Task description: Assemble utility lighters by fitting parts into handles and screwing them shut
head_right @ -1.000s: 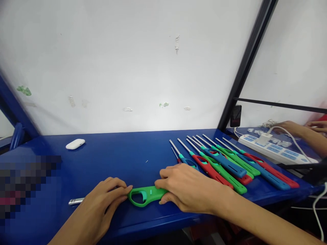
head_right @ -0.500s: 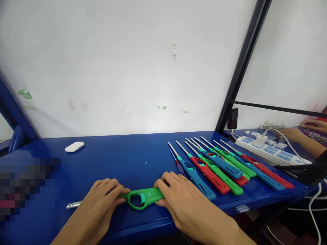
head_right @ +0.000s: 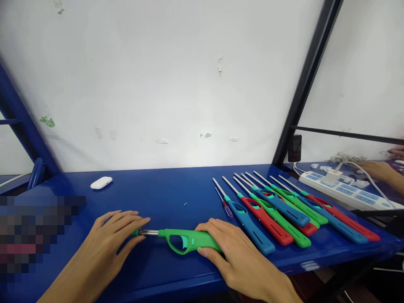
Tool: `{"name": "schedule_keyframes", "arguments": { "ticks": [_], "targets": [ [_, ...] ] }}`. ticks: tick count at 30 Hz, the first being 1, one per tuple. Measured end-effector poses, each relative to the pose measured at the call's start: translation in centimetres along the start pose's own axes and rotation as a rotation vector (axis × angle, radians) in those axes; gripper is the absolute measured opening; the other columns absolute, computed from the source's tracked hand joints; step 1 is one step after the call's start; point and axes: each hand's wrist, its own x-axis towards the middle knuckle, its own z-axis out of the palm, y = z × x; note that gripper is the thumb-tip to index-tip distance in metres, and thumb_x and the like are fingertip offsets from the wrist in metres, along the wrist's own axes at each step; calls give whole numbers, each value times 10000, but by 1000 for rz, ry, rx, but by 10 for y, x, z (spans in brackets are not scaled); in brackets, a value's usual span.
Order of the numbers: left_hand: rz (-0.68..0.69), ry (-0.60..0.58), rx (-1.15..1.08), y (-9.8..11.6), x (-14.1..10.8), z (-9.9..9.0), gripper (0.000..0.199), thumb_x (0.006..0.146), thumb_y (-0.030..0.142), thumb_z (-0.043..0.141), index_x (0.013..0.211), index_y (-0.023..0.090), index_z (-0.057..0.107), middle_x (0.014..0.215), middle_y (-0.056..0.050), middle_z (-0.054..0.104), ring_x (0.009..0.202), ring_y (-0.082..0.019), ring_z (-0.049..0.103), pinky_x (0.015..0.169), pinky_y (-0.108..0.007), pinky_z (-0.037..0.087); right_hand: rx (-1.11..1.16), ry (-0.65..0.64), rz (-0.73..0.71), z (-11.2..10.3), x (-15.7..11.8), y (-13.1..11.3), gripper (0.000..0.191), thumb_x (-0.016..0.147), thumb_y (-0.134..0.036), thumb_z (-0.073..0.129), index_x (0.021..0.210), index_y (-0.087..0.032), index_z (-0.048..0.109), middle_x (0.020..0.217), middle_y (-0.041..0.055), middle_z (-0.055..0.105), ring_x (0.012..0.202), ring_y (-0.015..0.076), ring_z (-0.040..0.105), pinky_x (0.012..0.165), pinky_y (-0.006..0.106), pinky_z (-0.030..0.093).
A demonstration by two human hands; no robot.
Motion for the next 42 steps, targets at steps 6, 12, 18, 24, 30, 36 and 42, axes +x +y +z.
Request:
{"name": "schedule_keyframes", "arguments": {
  "ticks": [6, 12, 18, 24, 30, 36, 42],
  "targets": [
    [42, -45, -46, 4, 0, 0, 384, 1013, 253, 628, 1383, 344, 682, 1229, -27, 804, 1147, -280, 732, 1034, -469, 499, 50, -16, 16, -2, 0, 1, 405, 1108, -546, 473, 1438, -350, 604, 1451, 48, 652, 1361, 296, 591, 1165, 451, 453],
    [61, -48, 45, -1, -2, -5, 322, 1004, 136, 561, 1219, 304, 733, 1126, -36, 812, 1125, -303, 727, 1072, -534, 440, 60, -13, -20, -5, 2, -2, 363, 1115, -523, 468, 1393, -349, 624, 1333, 31, 702, 1209, 258, 670, 1059, 393, 510],
    [179, -60, 41, 28, 2, 3, 407, 1006, 32, 531, 1312, 256, 679, 1084, -23, 806, 1046, -253, 729, 1094, -533, 446, 34, 20, -71, -3, -2, 1, 412, 1096, -540, 498, 1414, -340, 666, 1427, 45, 706, 1321, 312, 651, 1039, 386, 558],
    [322, 72, 38, 40, 9, -15, 564, 887, -115, 388, 1319, 172, 610, 1034, -14, 794, 931, -222, 720, 946, -421, 506, 78, -26, -19, -2, -7, 3, 497, 1076, -567, 541, 1488, -316, 660, 1496, 66, 680, 1468, 365, 537, 1202, 485, 460],
    [328, 131, -19, 42, 8, -14, 528, 878, -119, 401, 1260, 161, 633, 980, -3, 786, 863, -199, 720, 883, -394, 525, 111, -61, -21, -2, -9, 4, 523, 1071, -563, 554, 1499, -283, 660, 1491, 91, 683, 1474, 386, 533, 1208, 511, 459],
    [335, 127, -68, 39, 8, -11, 395, 985, -39, 433, 1262, 140, 651, 919, -23, 776, 781, -200, 708, 754, -371, 543, 88, -7, -71, 3, -4, 7, 479, 1067, -515, 585, 1482, -291, 672, 1457, 85, 705, 1429, 368, 580, 1173, 483, 496],
    [261, 154, 6, 36, 7, -4, 447, 1018, -23, 391, 1350, 169, 620, 1058, -48, 790, 862, -200, 747, 821, -381, 558, 176, 171, -135, 2, 8, -1, 267, 1085, -382, 618, 1330, -349, 719, 1164, 10, 739, 1003, 185, 718, 913, 281, 563]
  ]
}}
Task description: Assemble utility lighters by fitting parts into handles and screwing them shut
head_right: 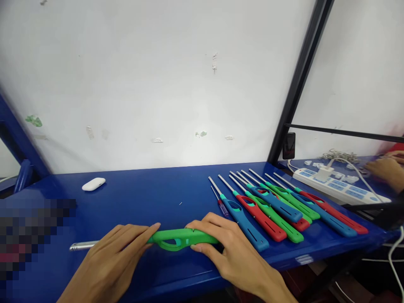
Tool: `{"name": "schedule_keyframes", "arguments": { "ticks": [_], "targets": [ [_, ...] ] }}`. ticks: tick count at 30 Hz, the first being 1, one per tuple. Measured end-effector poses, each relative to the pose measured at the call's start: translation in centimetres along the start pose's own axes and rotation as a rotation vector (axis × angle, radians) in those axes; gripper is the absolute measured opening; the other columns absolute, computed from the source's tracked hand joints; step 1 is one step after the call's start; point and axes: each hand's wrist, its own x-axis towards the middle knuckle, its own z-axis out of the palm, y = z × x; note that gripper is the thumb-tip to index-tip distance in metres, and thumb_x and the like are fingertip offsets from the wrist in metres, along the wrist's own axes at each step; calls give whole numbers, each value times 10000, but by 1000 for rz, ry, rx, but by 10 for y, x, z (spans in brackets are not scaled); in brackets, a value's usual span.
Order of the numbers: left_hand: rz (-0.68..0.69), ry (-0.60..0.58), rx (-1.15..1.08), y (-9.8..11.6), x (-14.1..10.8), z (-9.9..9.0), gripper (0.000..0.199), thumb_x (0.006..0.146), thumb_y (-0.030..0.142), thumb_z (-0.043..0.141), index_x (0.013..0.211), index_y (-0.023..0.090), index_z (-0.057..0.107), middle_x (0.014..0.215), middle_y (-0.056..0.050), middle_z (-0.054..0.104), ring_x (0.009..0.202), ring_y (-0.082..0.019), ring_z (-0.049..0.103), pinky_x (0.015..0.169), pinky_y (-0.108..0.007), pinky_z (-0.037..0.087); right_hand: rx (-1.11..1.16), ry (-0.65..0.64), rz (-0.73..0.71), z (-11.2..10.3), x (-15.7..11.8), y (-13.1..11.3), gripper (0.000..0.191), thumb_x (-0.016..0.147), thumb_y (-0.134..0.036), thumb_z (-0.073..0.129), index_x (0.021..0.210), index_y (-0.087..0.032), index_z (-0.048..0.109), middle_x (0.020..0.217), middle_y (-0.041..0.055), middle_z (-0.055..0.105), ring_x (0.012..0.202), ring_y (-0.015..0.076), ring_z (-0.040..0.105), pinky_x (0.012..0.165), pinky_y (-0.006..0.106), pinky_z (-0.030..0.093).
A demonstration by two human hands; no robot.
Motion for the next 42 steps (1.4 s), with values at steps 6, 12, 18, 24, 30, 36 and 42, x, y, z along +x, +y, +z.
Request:
{"name": "schedule_keyframes", "arguments": {
  "ticks": [6, 12, 18, 24, 30, 36, 42],
  "targets": [
    [-45, -10, 26, 11, -3, 5, 406, 1063, 82, 369, 1370, 193, 610, 1094, -66, 787, 892, -221, 784, 801, -391, 625, -25, 116, -7, 8, -3, 3, 264, 1046, -367, 697, 1306, -332, 726, 1128, -3, 768, 1004, 175, 732, 912, 276, 559],
    [-23, -20, -5, 26, 3, 3, 369, 1156, 274, 329, 1389, 199, 606, 1127, -62, 804, 956, -225, 806, 817, -389, 668, -84, 225, -262, 17, -4, 4, 177, 1009, -221, 747, 1177, -273, 763, 1102, -33, 838, 938, 157, 792, 875, 246, 562],
    [-1, -51, -157, 21, -1, 13, 335, 1154, 203, 349, 1276, 188, 661, 1005, -37, 798, 804, -189, 778, 734, -344, 641, -113, 197, -308, 23, -2, 0, 238, 1016, -199, 734, 1239, -279, 756, 1141, -38, 840, 970, 158, 807, 885, 242, 567],
    [-95, -22, -116, 4, -1, 11, 293, 1144, 208, 367, 1189, 257, 652, 997, -6, 781, 783, -210, 764, 755, -390, 599, -124, 163, -121, 16, 1, 0, 231, 1048, -364, 690, 1268, -328, 753, 1234, -39, 807, 1107, 184, 759, 1012, 292, 562],
    [-247, -169, -161, -8, -8, 1, 264, 1094, 226, 421, 1087, 267, 682, 1042, -17, 726, 739, -192, 732, 721, -345, 630, -371, 341, -39, -5, 3, 27, 285, 1117, -303, 496, 1172, -258, 772, 1174, 57, 808, 1123, 256, 738, 1042, 441, 559],
    [-292, -167, -99, -1, -18, 7, 316, 1060, 324, 507, 1352, 302, 628, 1383, -105, 664, 1054, -304, 772, 867, -518, 676, -494, 331, 6, -21, 6, 42, 268, 1082, -316, 560, 1233, -221, 759, 1194, 120, 769, 1114, 335, 707, 1025, 594, 532],
    [-150, -258, -174, 3, -12, 19, 437, 1067, 232, 540, 1487, 351, 547, 1398, -55, 703, 1222, -290, 718, 968, -521, 645, -386, 75, -58, -13, 9, 15, 307, 1072, -404, 626, 1357, -324, 707, 1337, 54, 739, 1277, 277, 659, 1119, 485, 523]
  ]
}}
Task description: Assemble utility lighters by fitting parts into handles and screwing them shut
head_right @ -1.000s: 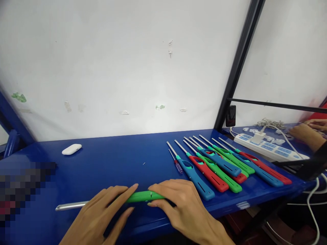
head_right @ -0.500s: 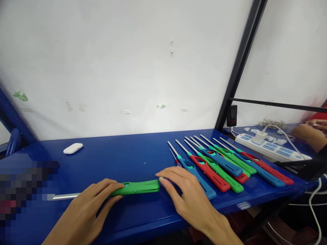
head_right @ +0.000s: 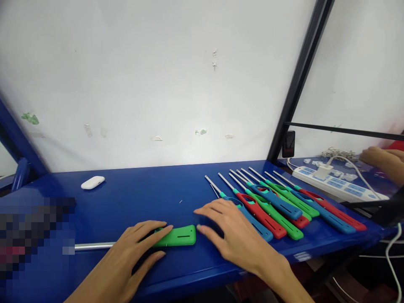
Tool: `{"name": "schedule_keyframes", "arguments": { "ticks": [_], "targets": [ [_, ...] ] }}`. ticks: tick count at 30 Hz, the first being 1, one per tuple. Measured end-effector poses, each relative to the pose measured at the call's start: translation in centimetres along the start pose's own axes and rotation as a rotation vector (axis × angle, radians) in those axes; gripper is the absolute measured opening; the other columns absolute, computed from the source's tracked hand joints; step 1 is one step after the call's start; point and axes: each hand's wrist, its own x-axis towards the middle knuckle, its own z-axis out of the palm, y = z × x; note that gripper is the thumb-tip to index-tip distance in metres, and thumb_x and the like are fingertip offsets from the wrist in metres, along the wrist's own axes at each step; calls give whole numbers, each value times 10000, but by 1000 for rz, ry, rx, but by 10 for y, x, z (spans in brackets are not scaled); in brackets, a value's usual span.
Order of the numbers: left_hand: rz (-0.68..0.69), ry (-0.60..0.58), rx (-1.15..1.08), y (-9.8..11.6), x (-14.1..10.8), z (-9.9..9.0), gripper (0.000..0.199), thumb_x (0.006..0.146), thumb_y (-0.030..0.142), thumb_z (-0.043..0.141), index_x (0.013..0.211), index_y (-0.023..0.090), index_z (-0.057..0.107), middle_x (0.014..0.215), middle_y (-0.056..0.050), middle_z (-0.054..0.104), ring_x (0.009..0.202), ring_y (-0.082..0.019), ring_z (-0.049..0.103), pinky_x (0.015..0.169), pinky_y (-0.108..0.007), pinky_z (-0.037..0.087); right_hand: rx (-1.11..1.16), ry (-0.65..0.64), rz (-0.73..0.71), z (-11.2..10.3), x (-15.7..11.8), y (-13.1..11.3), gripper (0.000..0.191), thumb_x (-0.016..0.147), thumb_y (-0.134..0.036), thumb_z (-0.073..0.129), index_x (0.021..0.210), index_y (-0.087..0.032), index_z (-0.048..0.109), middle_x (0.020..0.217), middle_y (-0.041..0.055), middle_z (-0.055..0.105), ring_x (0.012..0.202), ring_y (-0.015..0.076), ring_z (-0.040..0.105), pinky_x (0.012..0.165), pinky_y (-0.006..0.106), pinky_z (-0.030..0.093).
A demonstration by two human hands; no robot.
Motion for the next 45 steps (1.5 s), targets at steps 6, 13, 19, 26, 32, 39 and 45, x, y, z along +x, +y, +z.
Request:
{"name": "schedule_keyframes", "arguments": {
  "ticks": [6, 13, 19, 26, 32, 39, 45],
  "targets": [
    [17, 56, 0, 0, 4, -2, 407, 1076, 129, 416, 1405, 303, 583, 1213, -54, 775, 991, -273, 771, 816, -476, 650, 101, -120, -50, 11, -1, -20, 478, 993, -527, 727, 1427, -346, 647, 1368, 41, 720, 1270, 270, 676, 1130, 450, 517],
    [108, 167, -53, 11, 8, -21, 371, 1101, 154, 385, 1394, 268, 582, 1163, -53, 779, 953, -206, 765, 825, -353, 634, 15, 152, -301, 20, 4, -24, 323, 1101, -456, 566, 1302, -237, 692, 1145, 66, 780, 1035, 229, 754, 935, 380, 560],
    [118, 173, 62, 14, 6, -19, 359, 1163, 352, 376, 1432, 239, 585, 1183, -59, 788, 1006, -224, 772, 856, -364, 638, 48, 201, -349, 17, 4, -30, 287, 1125, -382, 527, 1206, -180, 713, 1037, 81, 801, 913, 211, 760, 792, 333, 571],
    [136, 204, 26, 12, 13, -16, 334, 1172, 295, 337, 1324, 252, 631, 1066, -19, 795, 843, -190, 764, 759, -334, 617, 117, 185, -286, 24, 3, -28, 235, 1096, -358, 590, 1186, -190, 727, 1016, 63, 789, 873, 206, 748, 752, 319, 544],
    [120, 244, 11, 11, 14, -20, 302, 1165, 300, 384, 1338, 246, 627, 1101, -32, 781, 911, -192, 757, 794, -334, 608, 275, 108, -55, 16, 2, -34, 423, 1063, -616, 545, 1226, -267, 720, 1037, 40, 770, 889, 207, 730, 791, 316, 538],
    [131, 311, 60, 13, 6, -19, 301, 1120, 193, 456, 1328, 258, 664, 1159, -48, 758, 1066, -224, 723, 932, -353, 577, 345, 5, 178, 21, 0, -45, 639, 1045, -763, 391, 722, -226, 515, 638, -31, 512, 601, 146, 490, 554, 269, 364],
    [80, 336, 157, 11, 4, -14, 363, 1098, 175, 432, 1404, 243, 616, 1173, -68, 746, 1001, -216, 748, 890, -345, 598, 404, -32, 110, 19, -4, -53, 517, 1078, -590, 517, 728, -217, 443, 695, -49, 481, 634, 120, 453, 622, 281, 336]
  ]
}}
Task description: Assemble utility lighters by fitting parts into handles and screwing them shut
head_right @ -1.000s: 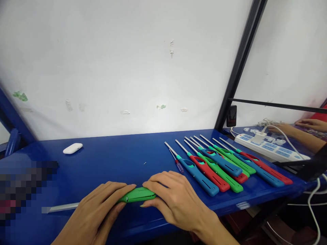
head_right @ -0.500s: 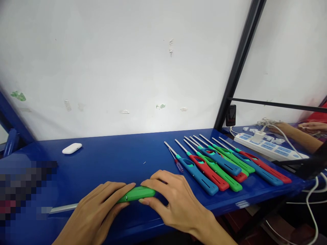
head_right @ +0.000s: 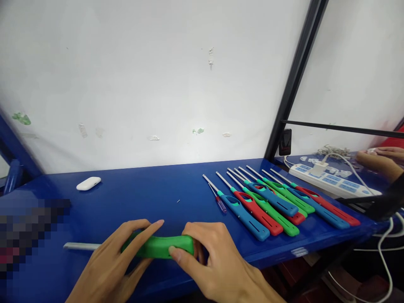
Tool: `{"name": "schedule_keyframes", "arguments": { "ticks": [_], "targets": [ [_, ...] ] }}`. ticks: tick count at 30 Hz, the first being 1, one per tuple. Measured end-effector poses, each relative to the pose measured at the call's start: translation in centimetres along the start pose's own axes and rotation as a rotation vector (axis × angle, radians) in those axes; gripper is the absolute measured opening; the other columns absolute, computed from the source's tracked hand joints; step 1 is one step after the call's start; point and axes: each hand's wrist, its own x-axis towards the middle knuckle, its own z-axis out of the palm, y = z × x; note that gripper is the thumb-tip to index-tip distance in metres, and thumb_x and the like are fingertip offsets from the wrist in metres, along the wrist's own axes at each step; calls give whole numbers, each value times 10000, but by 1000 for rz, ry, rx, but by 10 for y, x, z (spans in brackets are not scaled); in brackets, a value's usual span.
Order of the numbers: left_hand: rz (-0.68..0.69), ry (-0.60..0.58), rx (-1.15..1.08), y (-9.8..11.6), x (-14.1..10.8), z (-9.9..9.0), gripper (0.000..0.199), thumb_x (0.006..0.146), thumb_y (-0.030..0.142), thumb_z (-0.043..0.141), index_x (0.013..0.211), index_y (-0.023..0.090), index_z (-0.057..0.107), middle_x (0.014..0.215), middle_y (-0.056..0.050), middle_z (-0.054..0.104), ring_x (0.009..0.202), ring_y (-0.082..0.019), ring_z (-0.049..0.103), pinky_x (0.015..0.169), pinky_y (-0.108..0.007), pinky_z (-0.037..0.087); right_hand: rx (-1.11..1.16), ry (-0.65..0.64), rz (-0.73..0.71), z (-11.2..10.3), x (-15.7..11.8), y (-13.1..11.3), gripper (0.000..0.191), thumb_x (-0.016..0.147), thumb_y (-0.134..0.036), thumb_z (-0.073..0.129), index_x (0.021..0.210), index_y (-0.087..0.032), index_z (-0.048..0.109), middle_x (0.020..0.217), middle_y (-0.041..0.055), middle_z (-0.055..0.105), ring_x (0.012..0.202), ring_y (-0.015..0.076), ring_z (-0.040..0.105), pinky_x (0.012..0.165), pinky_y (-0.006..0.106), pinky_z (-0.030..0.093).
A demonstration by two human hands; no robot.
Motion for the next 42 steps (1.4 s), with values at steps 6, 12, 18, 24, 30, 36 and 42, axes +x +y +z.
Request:
{"name": "schedule_keyframes", "arguments": {
  "ticks": [6, 12, 18, 24, 30, 36, 42],
  "targets": [
    [-2, -41, -3, -1, 0, 3, 301, 1139, 246, 379, 1343, 252, 601, 1094, -35, 780, 916, -219, 785, 814, -367, 626, -99, -7, -84, -5, -6, 1, 405, 1105, -498, 511, 810, -220, 511, 769, -43, 509, 702, 132, 511, 742, 303, 374],
    [-75, -163, -94, -4, -5, 9, 302, 1143, 316, 386, 1382, 290, 568, 1190, -73, 734, 989, -257, 783, 797, -402, 662, -115, -69, 45, -6, 5, 7, 458, 1092, -581, 512, 796, -232, 491, 732, -57, 542, 666, 136, 492, 641, 299, 334],
    [-138, -204, -170, -6, -4, 13, 301, 1084, 242, 503, 1361, 321, 590, 1203, -72, 705, 1039, -304, 734, 879, -520, 646, -223, 3, 24, -13, 11, 23, 269, 1146, -459, 442, 1317, -323, 598, 1089, -26, 741, 972, 181, 711, 868, 312, 491],
    [-242, -256, -220, -7, -7, 15, 356, 1050, 210, 514, 1379, 304, 614, 1280, -91, 676, 1078, -306, 691, 936, -537, 608, -533, -139, -74, -39, 56, 39, 232, 1107, -303, 556, 1319, -248, 632, 1275, 59, 719, 1100, 260, 723, 941, 388, 543],
    [-241, -309, -216, -9, -2, 12, 395, 1050, 210, 514, 1410, 339, 612, 1267, -70, 707, 1086, -305, 699, 946, -554, 595, -689, -381, -203, -42, 113, 43, 277, 1110, -374, 563, 1307, -204, 659, 1208, 83, 712, 896, 213, 726, 847, 397, 587],
    [-266, -347, -218, -6, -2, 10, 373, 1048, 196, 502, 1372, 306, 651, 1263, -84, 715, 1087, -320, 699, 920, -570, 593, -794, -473, -263, -29, 130, 46, 327, 1062, -378, 664, 1315, -172, 649, 1196, 75, 715, 945, 203, 729, 821, 397, 636],
    [-284, -365, -204, -5, -2, 10, 369, 1055, 214, 499, 1375, 308, 657, 1275, -79, 718, 1109, -317, 692, 944, -552, 576, -845, -503, -324, -28, 127, 45, 291, 1070, -376, 649, 1272, -166, 658, 1128, 57, 719, 882, 184, 720, 791, 376, 626]
  ]
}}
